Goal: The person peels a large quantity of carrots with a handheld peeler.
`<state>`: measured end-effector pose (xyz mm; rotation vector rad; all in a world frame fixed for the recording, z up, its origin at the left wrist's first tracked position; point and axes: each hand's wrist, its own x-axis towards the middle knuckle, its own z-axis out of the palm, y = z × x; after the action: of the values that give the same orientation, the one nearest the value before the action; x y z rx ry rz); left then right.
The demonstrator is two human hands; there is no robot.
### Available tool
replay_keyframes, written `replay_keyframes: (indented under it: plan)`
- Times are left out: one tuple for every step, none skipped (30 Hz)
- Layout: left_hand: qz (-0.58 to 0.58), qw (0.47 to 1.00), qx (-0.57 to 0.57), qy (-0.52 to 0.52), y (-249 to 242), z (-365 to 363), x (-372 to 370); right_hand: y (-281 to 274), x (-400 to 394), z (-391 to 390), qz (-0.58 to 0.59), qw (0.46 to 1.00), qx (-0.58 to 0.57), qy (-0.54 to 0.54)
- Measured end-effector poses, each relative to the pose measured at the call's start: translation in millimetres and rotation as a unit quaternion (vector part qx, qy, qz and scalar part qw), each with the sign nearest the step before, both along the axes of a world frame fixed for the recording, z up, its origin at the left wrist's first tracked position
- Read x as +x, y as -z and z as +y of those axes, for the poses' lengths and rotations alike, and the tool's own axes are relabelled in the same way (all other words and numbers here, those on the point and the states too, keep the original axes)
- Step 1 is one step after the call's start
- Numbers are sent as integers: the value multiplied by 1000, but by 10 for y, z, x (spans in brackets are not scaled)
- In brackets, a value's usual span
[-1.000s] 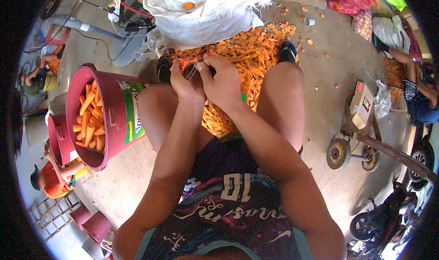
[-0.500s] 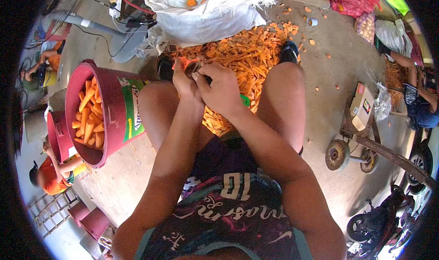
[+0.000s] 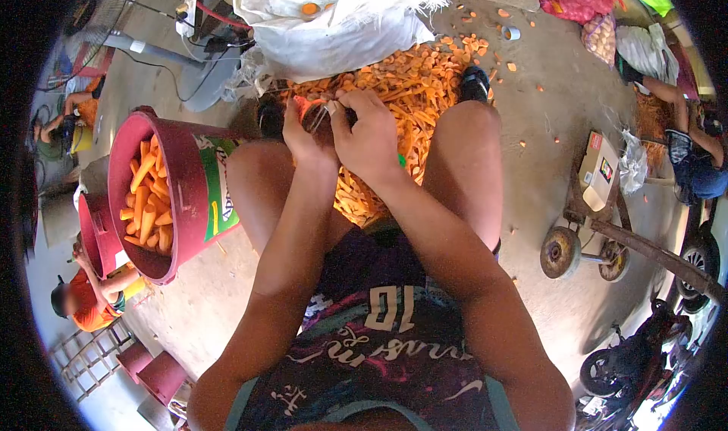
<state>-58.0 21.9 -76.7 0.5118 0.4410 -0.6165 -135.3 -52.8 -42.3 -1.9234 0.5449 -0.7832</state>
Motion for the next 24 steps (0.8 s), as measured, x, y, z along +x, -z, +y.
replay_keyframes:
  plan:
    - [1,1000,0,-2,-35,-11,-5,1,5,20,-13,1000,-4,5]
    - [19,1000,15,-15,-69,-38,-11,1,6,40,-26,1000,-9,9]
    - [36,999,29,-28,-107,-53,-8,-2,2,58,-26,1000,-8,7]
    - [36,998,28,-30,-113,-50,5,-22,-8,76,-16,1000,-4,-16]
    - [33,998,34,-31,-120,-47,15,-44,-21,91,-6,999,0,-38]
    - [30,998,40,-31,-131,-47,26,-71,-41,101,-6,999,0,-40]
    - [30,998,39,-33,-81,-23,37,-109,-66,111,13,998,13,-63]
    - [14,999,43,-16,-32,8,41,-130,-77,116,32,995,26,-86]
    - [-1,999,47,0,19,29,41,-117,-79,119,32,995,25,-87]
    - [0,999,46,0,12,27,36,-95,-81,122,33,994,32,-94]
    - [11,998,66,-1,2,19,35,-75,-79,118,35,993,37,-102]
    - [21,996,87,-2,-9,15,35,-56,-77,115,34,993,37,-103]
    - [20,996,86,-2,-53,-6,27,-54,-69,113,17,996,7,-85]
    - [8,997,79,-13,-94,-37,12,-51,-59,106,0,998,-22,-67]
    - [-2,997,72,-23,-132,-53,0,-42,-41,87,-1,998,-22,-67]
    - [-2,997,72,-23,-96,-48,-2,-39,-14,59,-7,999,-10,-34]
    - [-13,998,51,-22,-62,-44,-3,-42,0,42,-13,1000,2,0]
    - [-25,999,30,-20,-28,-43,1,-39,0,39,-14,1000,1,1]
    - [-25,999,29,-19,-42,-51,-7,-30,-6,37,5,1000,-9,3]
    - [-7,999,24,-21,-57,-71,-20,-24,-9,25,24,1000,-19,4]
    - [10,1000,17,-24,-74,-92,-24,-18,-6,20,23,1000,-21,5]
    - [9,1000,16,-25,-94,-103,-19,-21,0,32,15,999,-23,17]
    - [17,999,29,-28,-109,-103,-19,-17,4,46,7,999,-24,28]
    - [26,998,43,-32,-121,-95,-25,-10,6,60,8,999,-23,27]
